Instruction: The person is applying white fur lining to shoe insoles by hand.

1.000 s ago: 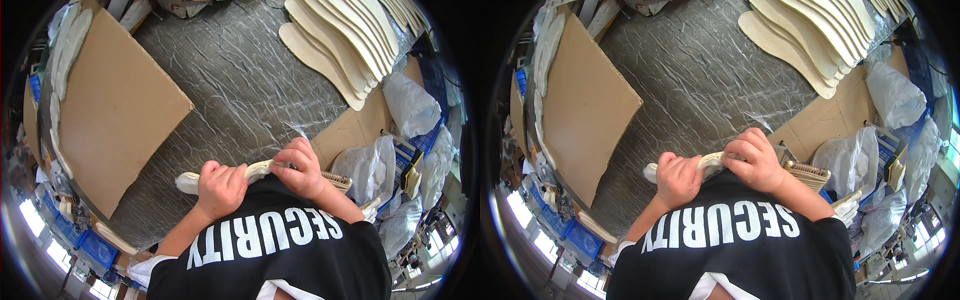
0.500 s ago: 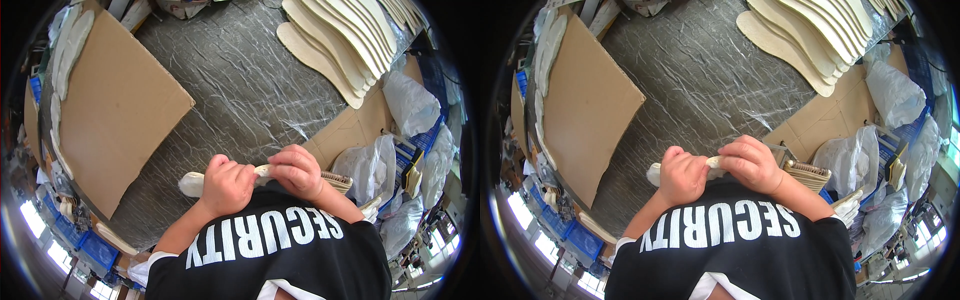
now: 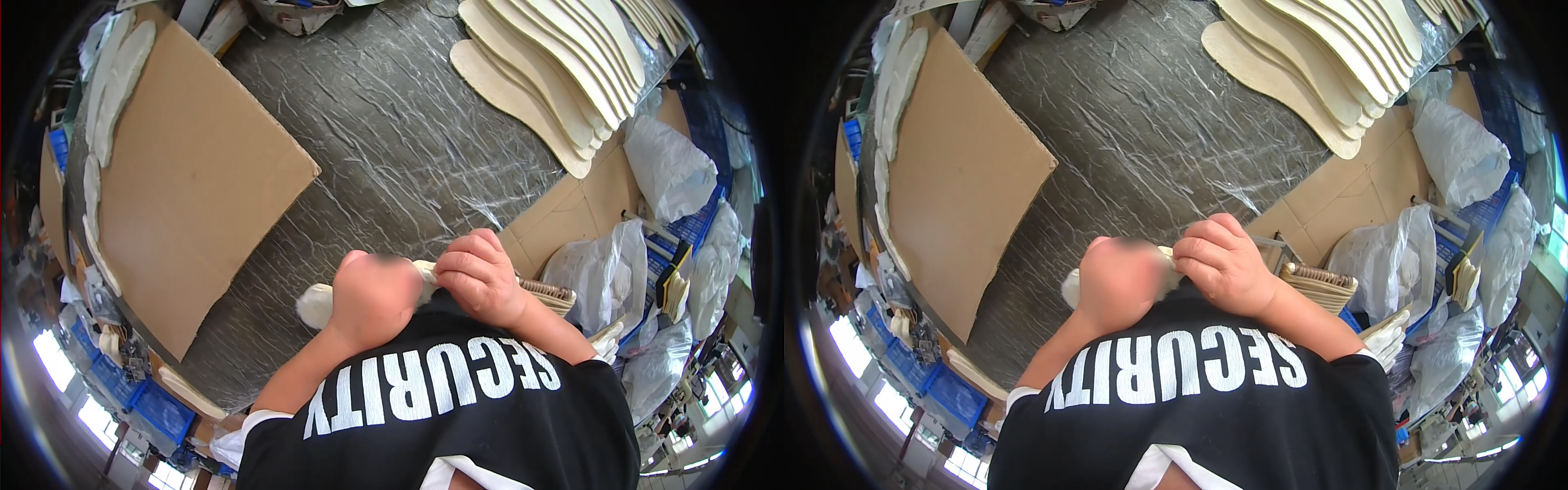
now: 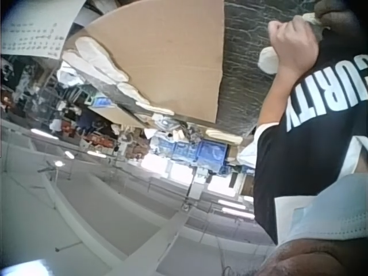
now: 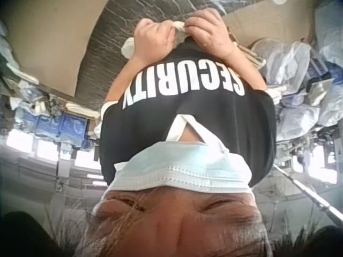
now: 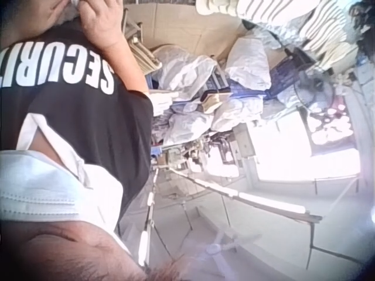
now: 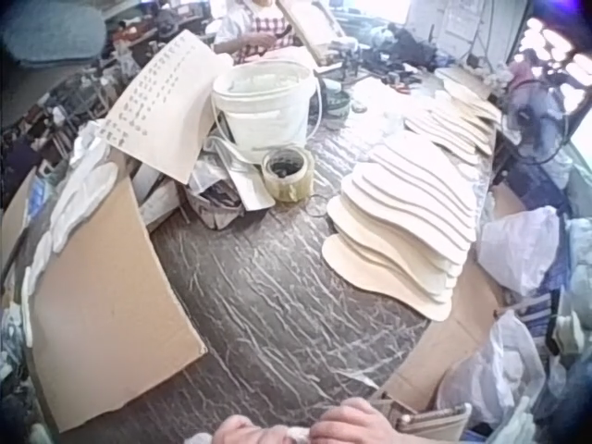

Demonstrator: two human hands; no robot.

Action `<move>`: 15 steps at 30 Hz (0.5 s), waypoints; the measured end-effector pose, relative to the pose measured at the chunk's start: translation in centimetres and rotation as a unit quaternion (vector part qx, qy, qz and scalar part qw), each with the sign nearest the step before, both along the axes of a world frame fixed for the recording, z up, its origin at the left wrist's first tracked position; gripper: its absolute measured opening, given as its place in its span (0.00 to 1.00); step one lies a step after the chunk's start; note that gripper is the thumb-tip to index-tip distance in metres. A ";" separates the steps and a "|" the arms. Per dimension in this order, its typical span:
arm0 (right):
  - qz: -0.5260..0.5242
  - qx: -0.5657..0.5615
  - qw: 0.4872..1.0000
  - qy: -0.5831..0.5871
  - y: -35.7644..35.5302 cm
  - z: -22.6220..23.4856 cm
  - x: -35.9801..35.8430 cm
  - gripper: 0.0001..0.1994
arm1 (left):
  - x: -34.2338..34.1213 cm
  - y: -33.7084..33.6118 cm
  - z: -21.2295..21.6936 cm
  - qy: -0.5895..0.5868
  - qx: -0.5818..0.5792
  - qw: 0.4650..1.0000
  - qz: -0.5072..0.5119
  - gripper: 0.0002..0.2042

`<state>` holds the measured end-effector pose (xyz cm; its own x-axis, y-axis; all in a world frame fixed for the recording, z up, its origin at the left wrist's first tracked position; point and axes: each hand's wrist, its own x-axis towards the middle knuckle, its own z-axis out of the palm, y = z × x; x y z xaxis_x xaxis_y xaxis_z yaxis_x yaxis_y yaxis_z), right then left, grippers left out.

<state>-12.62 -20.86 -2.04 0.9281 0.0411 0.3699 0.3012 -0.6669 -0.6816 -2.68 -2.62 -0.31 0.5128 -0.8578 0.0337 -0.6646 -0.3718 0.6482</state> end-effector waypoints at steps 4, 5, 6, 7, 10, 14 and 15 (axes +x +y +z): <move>0.038 -0.076 0.996 -0.038 0.2 -0.8 -0.3 0.08 | -0.4 0.0 -0.8 0.043 0.020 0.998 0.030 0.02; 0.039 -0.076 0.996 -0.038 0.2 -1.0 -0.3 0.08 | -0.5 0.0 -1.1 0.058 0.025 0.997 0.046 0.02; 0.027 -0.082 0.996 -0.029 0.3 -1.1 -0.2 0.07 | -0.6 0.0 -1.2 0.073 0.031 0.995 0.062 0.02; 0.014 -0.087 0.996 -0.019 0.3 -1.2 -0.2 0.06 | -0.5 0.0 -1.3 0.072 0.031 0.995 0.062 0.02; -0.021 -0.051 0.998 0.011 0.4 -1.3 0.1 0.09 | -0.1 0.2 -1.2 0.052 0.020 0.997 0.047 0.04; -0.049 0.138 0.986 0.080 0.3 -1.9 0.0 0.15 | 0.4 0.8 -1.0 0.070 -0.033 0.996 -0.035 0.09; -0.048 0.138 0.986 0.080 0.4 -1.9 0.1 0.15 | 0.4 0.9 -1.0 0.070 -0.054 0.995 -0.049 0.10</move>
